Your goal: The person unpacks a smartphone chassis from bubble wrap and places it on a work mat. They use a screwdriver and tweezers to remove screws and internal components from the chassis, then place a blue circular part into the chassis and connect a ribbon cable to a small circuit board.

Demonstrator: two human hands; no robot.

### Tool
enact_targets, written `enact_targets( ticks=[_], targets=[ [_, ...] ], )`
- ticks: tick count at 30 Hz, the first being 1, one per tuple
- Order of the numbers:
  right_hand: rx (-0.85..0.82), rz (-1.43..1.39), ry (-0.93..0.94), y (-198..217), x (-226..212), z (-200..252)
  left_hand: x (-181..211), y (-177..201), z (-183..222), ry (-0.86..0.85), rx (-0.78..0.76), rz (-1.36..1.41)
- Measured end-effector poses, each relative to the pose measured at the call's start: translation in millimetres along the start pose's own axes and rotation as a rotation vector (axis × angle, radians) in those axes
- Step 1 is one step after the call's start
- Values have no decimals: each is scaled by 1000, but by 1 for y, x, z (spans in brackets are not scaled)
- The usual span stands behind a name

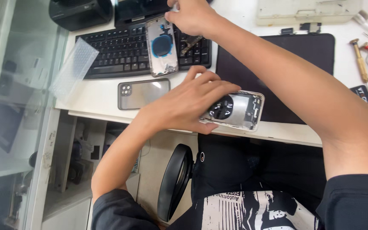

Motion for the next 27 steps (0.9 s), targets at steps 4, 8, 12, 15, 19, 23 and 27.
enact_targets(
  ticks=[4, 8, 12, 15, 19, 23, 27],
  targets=[
    [-205, -57, -299, 83, -21, 53, 21, -35, -47, -147, -80, -76],
    [-70, -230, -53, 194, -67, 144, 39, -56, -87, -295, -77, -288],
    [-46, -197, -306, 244, -62, 230, 57, -78, -113, -385, -98, -500],
    [-15, -159, -458, 258, -40, 284, 63, -94, -124, -424, -62, -591],
    [80, -123, -534, 272, -19, 321, 72, -99, -130, -426, -52, -682],
    [152, 141, -420, 288, -18, 319, 71, -94, -134, -440, -178, -826],
    [212, 200, -399, 292, -20, 308, 59, -90, -144, -442, -170, -800]
  ],
)
Point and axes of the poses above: each hand's wrist, its own z-axis away from the middle knuckle, its own y-axis out of the back of the hand, x = y × z, the point moved 5 cm from there along -z, towards the middle knuckle, and after that the axes turned 5 degrees about -z, right-handed, at the moved point
